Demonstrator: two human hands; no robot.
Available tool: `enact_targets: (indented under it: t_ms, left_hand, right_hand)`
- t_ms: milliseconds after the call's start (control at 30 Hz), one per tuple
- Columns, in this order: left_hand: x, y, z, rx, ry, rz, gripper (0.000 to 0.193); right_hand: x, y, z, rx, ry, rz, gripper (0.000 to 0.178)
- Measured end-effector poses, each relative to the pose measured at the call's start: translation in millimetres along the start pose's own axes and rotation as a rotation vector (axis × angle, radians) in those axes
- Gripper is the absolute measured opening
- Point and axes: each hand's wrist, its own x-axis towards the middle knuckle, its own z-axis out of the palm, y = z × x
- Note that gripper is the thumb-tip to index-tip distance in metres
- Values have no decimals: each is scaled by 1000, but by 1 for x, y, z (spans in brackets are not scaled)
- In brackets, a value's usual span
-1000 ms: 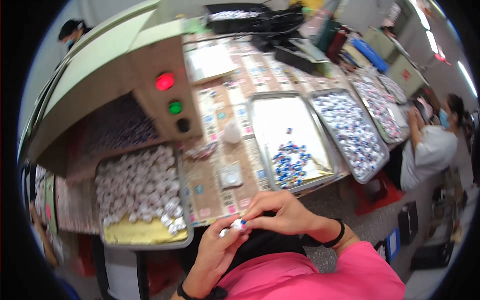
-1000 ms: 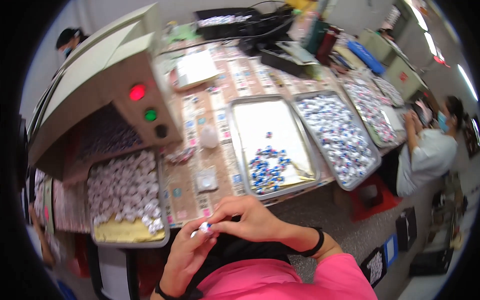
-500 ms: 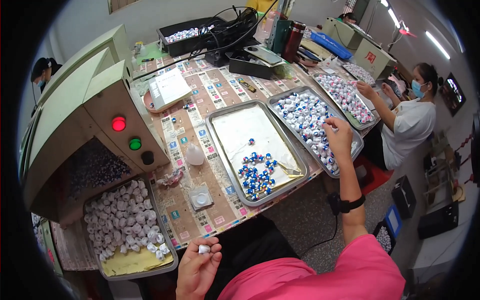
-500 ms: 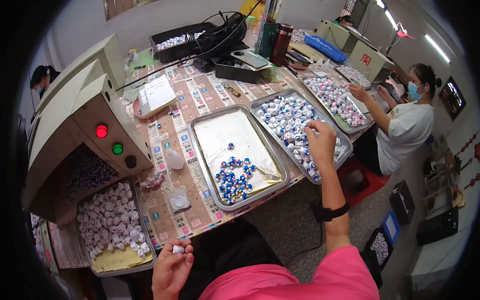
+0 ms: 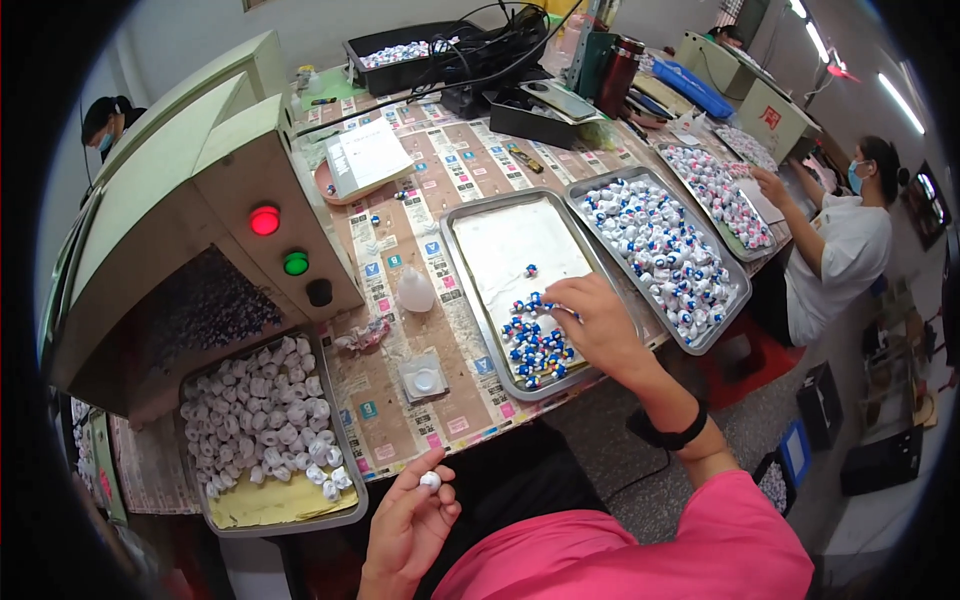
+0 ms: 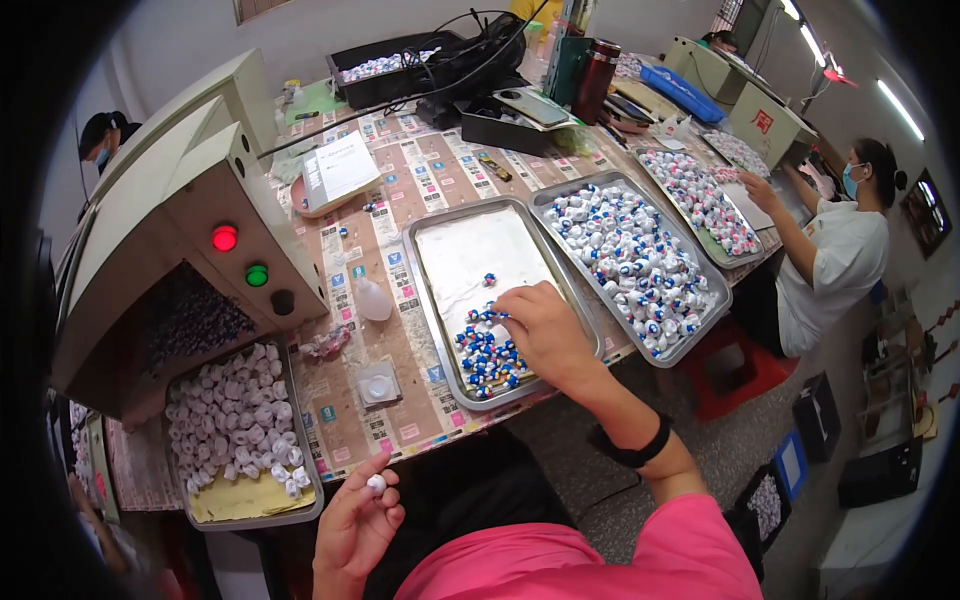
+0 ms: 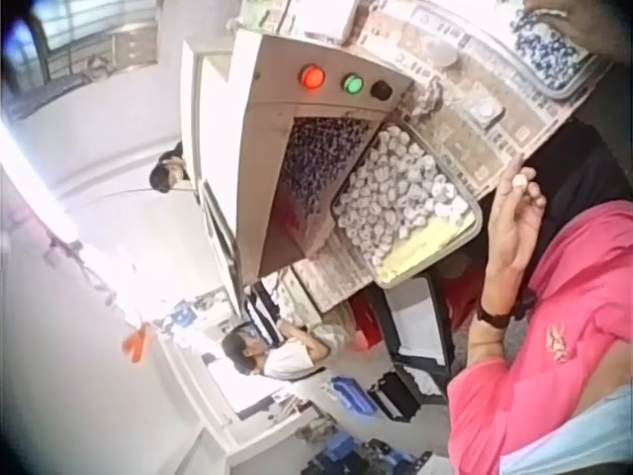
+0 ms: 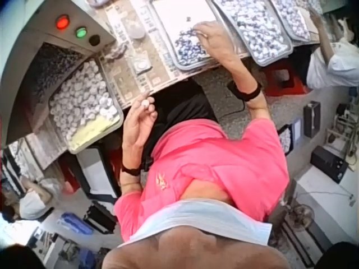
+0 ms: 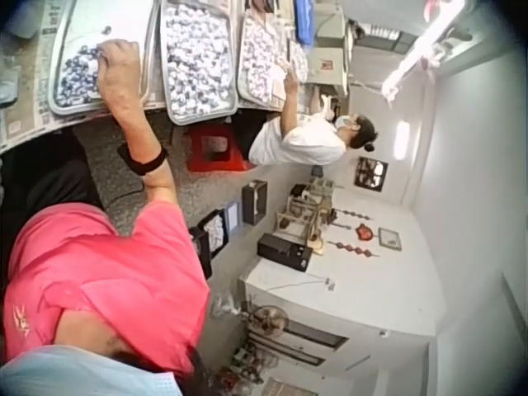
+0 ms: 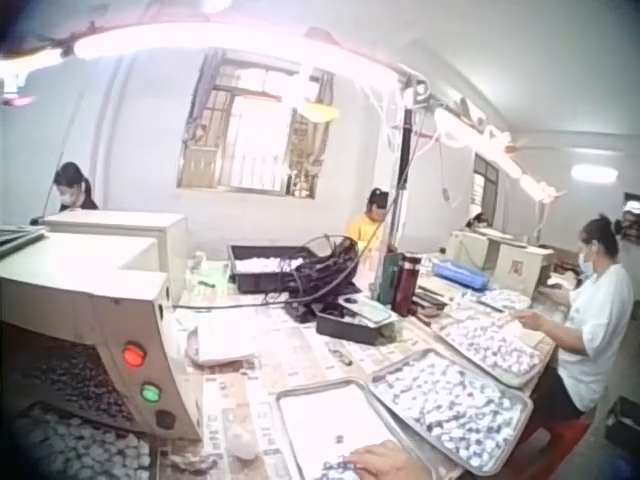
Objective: Assembling small colored components into white plastic toy housings.
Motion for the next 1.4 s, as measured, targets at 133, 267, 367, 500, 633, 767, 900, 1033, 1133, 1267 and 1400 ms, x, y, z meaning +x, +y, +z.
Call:
enact_targets:
  t_ms: [133,267,367,500,633,767,900,1033,1133,1267,1400]
  left_hand:
    - [0,1,-2,2,35,12,39]
    - [-9,3,-11,30,49,70,35]
    - [-7,4,-17,16,37,98,30]
    - [1,5,-12,-7,24,123,30]
    - [3,8,-8,8,0,141,33]
    - [-1,7,-9,29,-4,145,35]
    - [-6,7,-11,5,-16,144,36]
    - [-7,6,-16,-30,-21,140,38]
    - [-5,4,-18,-42,-37,135,35]
    - [-7,4,-22,-39,-14,142,31]
    - [-5,4,-24,-42,-8,146,30]
  right_hand:
    - [8,12,23,-57,-47,11,17]
    - [10,5,23,-12,-55,96,16]
    - [8,-17,11,273,-147,300,17]
    - [-8,-34,7,703,-236,382,14]
    - [-10,-67,11,859,-384,428,16]
    - [-4,-89,29,750,-448,337,17]
    - [4,-103,48,554,-347,131,16]
    - [11,-102,67,396,-247,2,11]
    - [15,-103,79,312,-211,-71,10]
    - [17,-104,83,196,-247,-142,9]
    - [20,-107,79,130,-280,-150,8]
